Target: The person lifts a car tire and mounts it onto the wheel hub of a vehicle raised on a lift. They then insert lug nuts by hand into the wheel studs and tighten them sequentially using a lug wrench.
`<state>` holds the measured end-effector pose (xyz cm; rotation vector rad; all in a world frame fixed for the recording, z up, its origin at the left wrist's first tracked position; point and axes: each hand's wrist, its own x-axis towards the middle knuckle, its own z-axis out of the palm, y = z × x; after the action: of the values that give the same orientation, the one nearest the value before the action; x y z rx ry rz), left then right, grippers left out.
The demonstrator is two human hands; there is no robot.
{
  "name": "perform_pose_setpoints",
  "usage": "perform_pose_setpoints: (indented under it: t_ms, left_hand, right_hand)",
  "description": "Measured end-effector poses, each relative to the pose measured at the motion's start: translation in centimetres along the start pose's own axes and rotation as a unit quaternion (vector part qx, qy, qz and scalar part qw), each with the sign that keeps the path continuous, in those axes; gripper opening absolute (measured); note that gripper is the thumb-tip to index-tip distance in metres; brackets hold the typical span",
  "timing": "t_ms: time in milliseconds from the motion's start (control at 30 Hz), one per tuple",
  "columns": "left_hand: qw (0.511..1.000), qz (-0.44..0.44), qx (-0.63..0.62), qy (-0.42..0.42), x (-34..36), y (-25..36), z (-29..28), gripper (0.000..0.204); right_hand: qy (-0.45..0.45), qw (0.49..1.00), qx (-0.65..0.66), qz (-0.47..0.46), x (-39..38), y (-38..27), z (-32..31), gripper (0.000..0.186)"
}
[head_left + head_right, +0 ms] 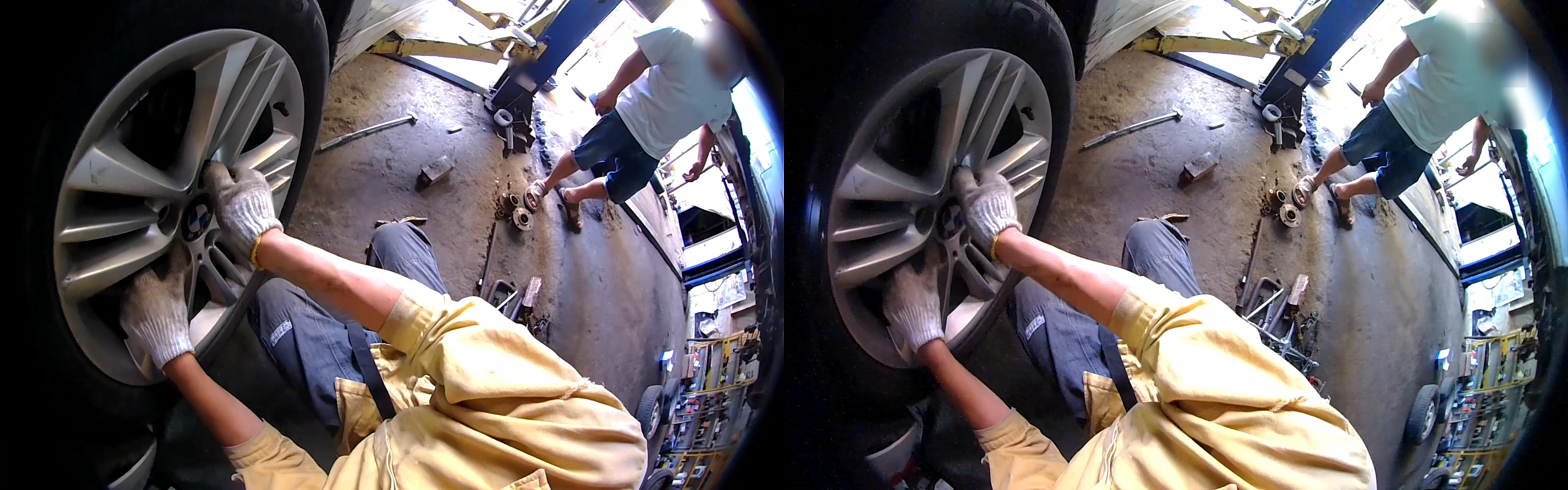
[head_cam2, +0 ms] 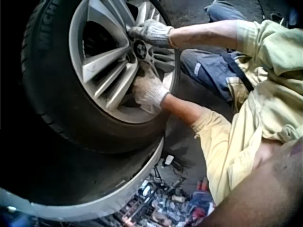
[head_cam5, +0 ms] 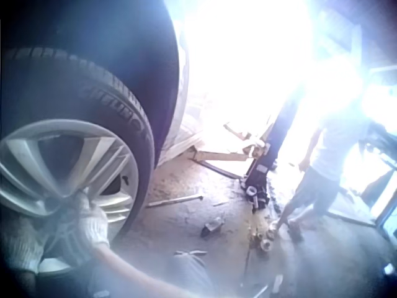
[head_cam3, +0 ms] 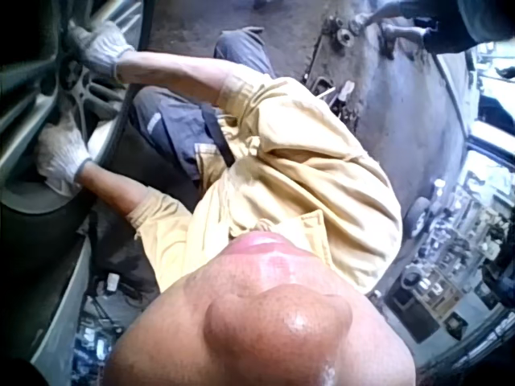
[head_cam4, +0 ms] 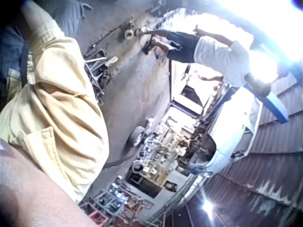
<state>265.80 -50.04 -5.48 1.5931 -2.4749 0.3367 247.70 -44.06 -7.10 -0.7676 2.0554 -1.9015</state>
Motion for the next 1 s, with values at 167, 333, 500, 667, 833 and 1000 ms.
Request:
perform_pose_setpoints:
  t_ms: [167,333,500,667,833,1000]
  left_hand:
    - [1.0,-0.01,-0.005,-0.018,0.0,-0.1,0.1,0.085]
    - [1.0,0.007,0.009,0.024,-0.6,0.2,-0.3,0.086]
    - [1.0,0.006,-0.009,0.024,-0.6,0.2,-0.3,0.086]
    - [0.998,0.024,-0.006,0.049,-0.3,-0.3,0.9,0.085]
    - [0.999,0.031,0.032,0.016,-1.7,-0.5,-0.3,0.083]
    - [0.854,0.035,-0.456,0.246,-7.3,0.5,-5.0,0.052]
  right_hand:
    - [-0.097,0.985,0.074,0.12,-0.4,-1.4,-1.6,0.058]
    - [-0.061,0.942,-0.244,-0.221,-0.1,-1.2,-3.9,0.038]
    - [0.009,0.989,-0.124,-0.082,0.0,-0.1,-1.0,0.046]
    - [-0.044,0.996,0.011,0.081,-0.1,0.0,-0.5,0.055]
    - [-0.07,0.997,0.042,-0.001,-1.6,1.5,-7.1,0.056]
    - [0.1,0.993,0.003,0.064,-4.4,7.1,-16.8,0.054]
